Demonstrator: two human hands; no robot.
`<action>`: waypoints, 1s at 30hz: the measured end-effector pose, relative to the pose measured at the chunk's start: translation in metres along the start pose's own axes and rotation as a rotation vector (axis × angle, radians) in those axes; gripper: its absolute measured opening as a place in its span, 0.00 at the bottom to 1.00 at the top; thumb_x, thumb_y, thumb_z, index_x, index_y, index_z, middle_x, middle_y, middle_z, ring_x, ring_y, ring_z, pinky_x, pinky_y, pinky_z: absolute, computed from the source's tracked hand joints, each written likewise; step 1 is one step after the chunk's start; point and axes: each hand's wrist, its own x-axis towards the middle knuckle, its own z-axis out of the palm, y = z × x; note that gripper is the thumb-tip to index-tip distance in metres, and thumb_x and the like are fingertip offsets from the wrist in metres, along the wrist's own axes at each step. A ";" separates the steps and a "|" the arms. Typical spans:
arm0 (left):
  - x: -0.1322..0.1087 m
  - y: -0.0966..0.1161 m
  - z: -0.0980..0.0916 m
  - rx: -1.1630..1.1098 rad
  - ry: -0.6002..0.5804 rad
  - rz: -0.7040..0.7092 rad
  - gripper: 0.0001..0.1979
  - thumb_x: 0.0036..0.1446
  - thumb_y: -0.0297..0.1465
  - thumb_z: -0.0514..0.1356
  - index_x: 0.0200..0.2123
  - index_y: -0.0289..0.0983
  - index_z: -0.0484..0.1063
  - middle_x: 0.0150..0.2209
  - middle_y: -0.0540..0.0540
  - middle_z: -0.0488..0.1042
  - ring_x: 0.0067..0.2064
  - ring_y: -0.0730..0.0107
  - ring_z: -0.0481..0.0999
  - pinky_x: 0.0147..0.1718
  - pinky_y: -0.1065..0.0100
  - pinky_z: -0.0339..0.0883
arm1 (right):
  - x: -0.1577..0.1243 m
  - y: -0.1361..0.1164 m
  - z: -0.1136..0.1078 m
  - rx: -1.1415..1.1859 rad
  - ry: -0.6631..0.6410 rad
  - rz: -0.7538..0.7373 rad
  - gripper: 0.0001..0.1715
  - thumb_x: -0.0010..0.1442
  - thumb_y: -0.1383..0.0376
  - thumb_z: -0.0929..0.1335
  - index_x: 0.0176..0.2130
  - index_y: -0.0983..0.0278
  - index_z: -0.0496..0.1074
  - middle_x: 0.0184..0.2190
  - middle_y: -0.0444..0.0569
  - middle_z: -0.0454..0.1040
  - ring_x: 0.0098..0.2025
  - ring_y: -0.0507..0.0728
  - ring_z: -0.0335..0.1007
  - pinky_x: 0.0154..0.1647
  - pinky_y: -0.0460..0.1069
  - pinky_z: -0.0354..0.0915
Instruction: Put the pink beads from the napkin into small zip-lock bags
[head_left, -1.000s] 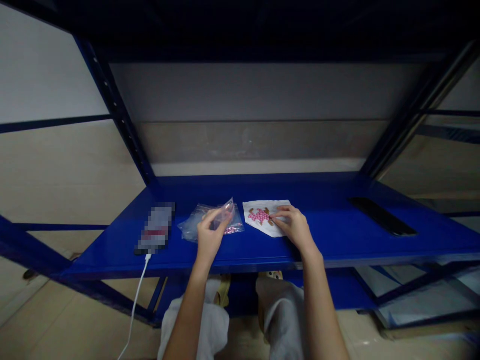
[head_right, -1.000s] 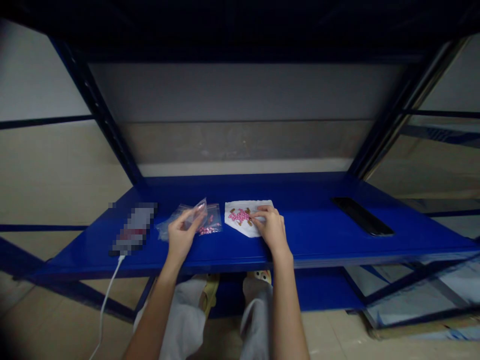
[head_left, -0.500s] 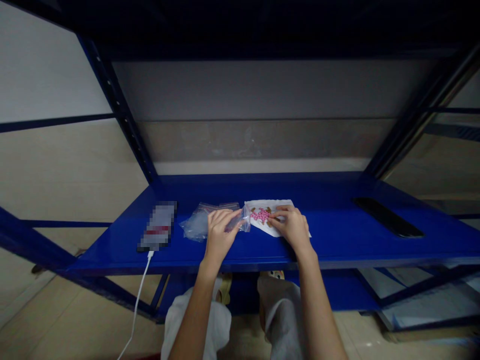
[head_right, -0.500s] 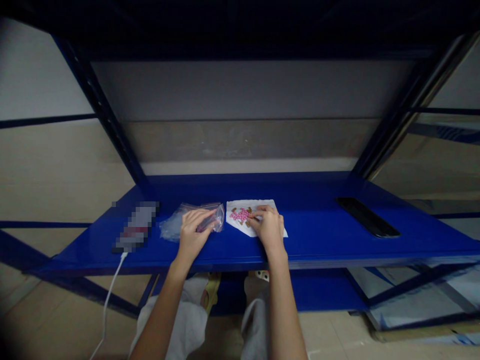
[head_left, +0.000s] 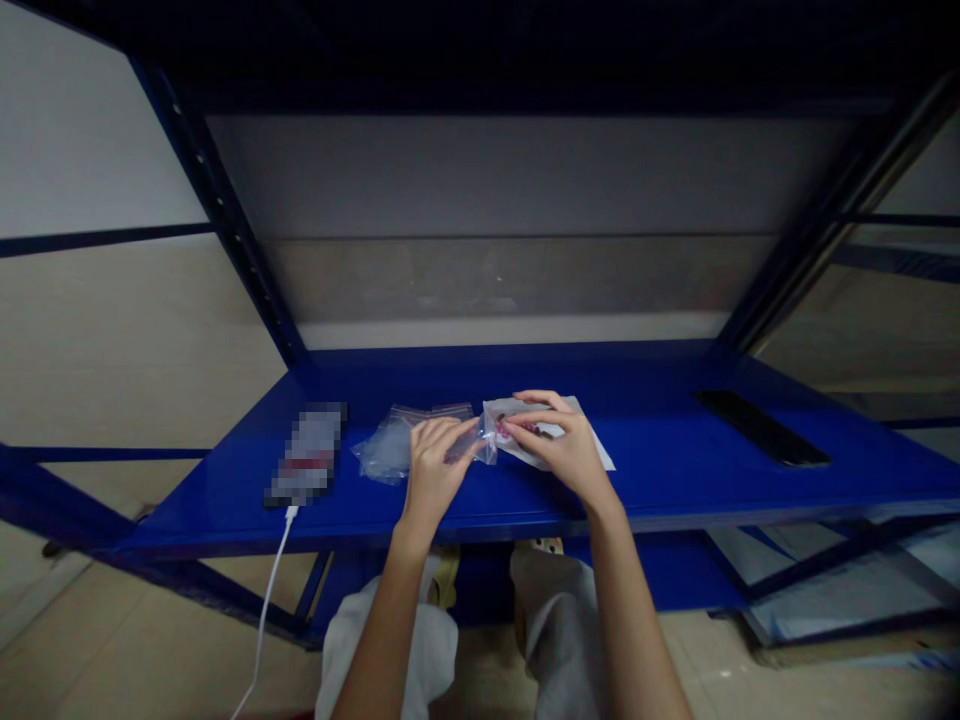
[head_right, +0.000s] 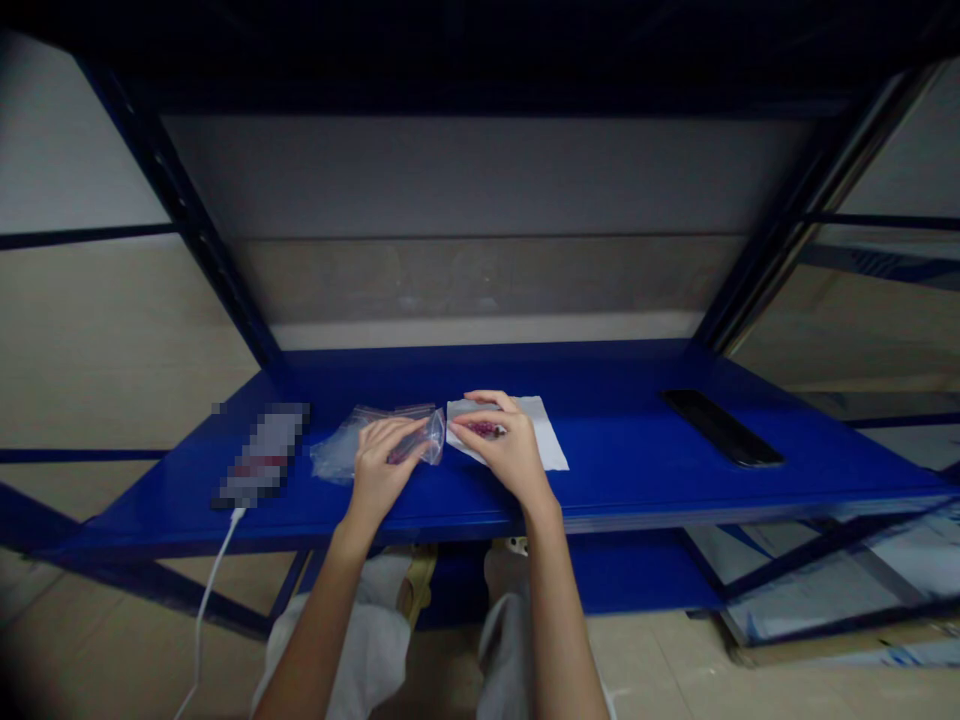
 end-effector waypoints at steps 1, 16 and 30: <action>0.000 0.000 0.000 0.006 0.000 0.005 0.13 0.50 0.35 0.62 0.41 0.41 0.73 0.36 0.47 0.76 0.40 0.65 0.72 0.43 0.63 0.56 | 0.000 -0.004 0.004 0.029 -0.026 -0.007 0.06 0.52 0.62 0.70 0.31 0.59 0.77 0.42 0.49 0.71 0.46 0.57 0.66 0.46 0.52 0.63; 0.000 -0.003 0.000 -0.041 -0.042 -0.032 0.13 0.51 0.31 0.60 0.42 0.42 0.73 0.37 0.47 0.76 0.41 0.64 0.72 0.44 0.62 0.57 | 0.002 -0.002 0.015 0.114 -0.128 0.058 0.10 0.57 0.61 0.65 0.33 0.59 0.77 0.44 0.50 0.72 0.47 0.57 0.67 0.48 0.53 0.63; 0.000 -0.006 0.002 -0.026 0.066 -0.093 0.13 0.50 0.26 0.60 0.41 0.40 0.72 0.37 0.46 0.75 0.42 0.63 0.71 0.43 0.61 0.58 | -0.015 0.070 -0.010 -0.455 0.055 0.143 0.13 0.48 0.55 0.69 0.30 0.60 0.78 0.39 0.52 0.74 0.42 0.60 0.69 0.43 0.54 0.64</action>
